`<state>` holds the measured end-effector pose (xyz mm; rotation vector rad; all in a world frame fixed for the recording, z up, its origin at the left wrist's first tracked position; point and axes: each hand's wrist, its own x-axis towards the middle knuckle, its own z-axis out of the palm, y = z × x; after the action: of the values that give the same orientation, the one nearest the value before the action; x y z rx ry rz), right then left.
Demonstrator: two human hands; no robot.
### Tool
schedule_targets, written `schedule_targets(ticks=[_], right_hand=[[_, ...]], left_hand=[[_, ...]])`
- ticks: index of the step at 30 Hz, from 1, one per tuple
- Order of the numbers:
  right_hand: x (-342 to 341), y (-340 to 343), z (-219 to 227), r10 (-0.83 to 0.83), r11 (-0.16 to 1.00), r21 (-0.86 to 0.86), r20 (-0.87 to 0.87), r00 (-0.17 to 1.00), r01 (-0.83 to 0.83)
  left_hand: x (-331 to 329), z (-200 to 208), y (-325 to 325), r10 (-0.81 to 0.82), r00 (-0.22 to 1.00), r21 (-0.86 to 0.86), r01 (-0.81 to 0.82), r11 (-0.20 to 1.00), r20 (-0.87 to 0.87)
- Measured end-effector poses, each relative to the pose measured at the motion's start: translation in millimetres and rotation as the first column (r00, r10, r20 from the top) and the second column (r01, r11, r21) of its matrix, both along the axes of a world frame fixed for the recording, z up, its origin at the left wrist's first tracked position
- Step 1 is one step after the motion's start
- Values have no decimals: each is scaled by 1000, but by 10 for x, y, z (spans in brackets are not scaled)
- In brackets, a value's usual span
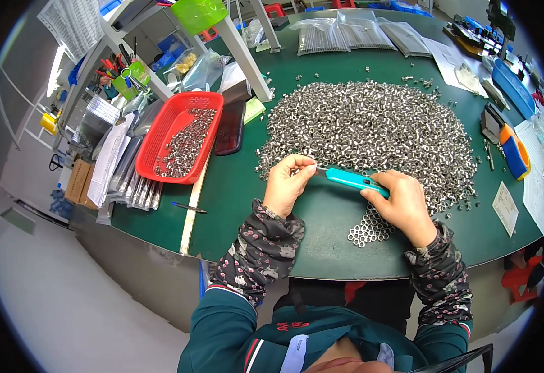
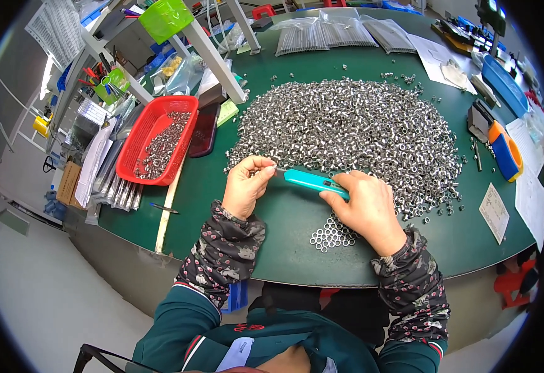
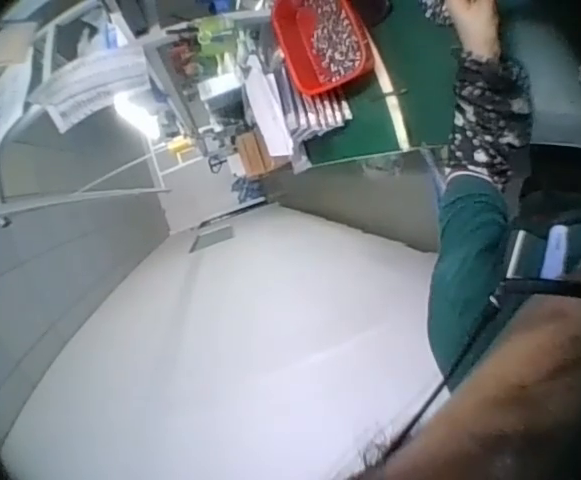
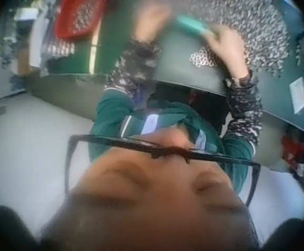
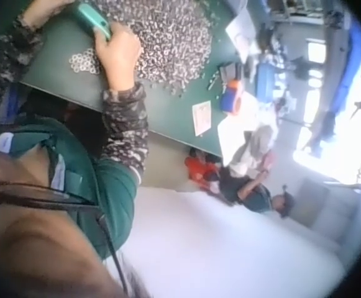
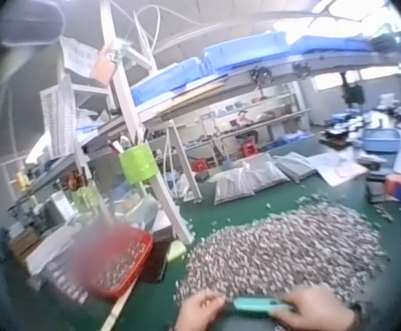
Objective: Assembling or sorting small metal rings at a workbench using a hand tool.
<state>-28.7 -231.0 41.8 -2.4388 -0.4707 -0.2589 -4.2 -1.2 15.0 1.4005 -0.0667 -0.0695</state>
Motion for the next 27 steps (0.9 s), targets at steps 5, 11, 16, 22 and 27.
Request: schedule_targets(ticks=[5,11,16,22,27], right_hand=[[-43,49,7,-32,998,-53,161,986,41],[-53,66,-3,-7,995,-88,361,933,41],[-16,22,5,-24,998,-54,342,939,45],[9,15,-50,11,1000,-14,154,988,-9],[8,16,-47,8,999,34,118,993,-12]], left_hand=[[-14,30,-9,29,1000,20,-29,999,0],[21,-34,29,-16,999,-80,13,997,-29],[37,-25,31,-9,998,-140,0,990,-60],[32,-19,37,-17,999,-136,11,991,-43],[28,-5,28,-46,998,-163,38,986,-49]])
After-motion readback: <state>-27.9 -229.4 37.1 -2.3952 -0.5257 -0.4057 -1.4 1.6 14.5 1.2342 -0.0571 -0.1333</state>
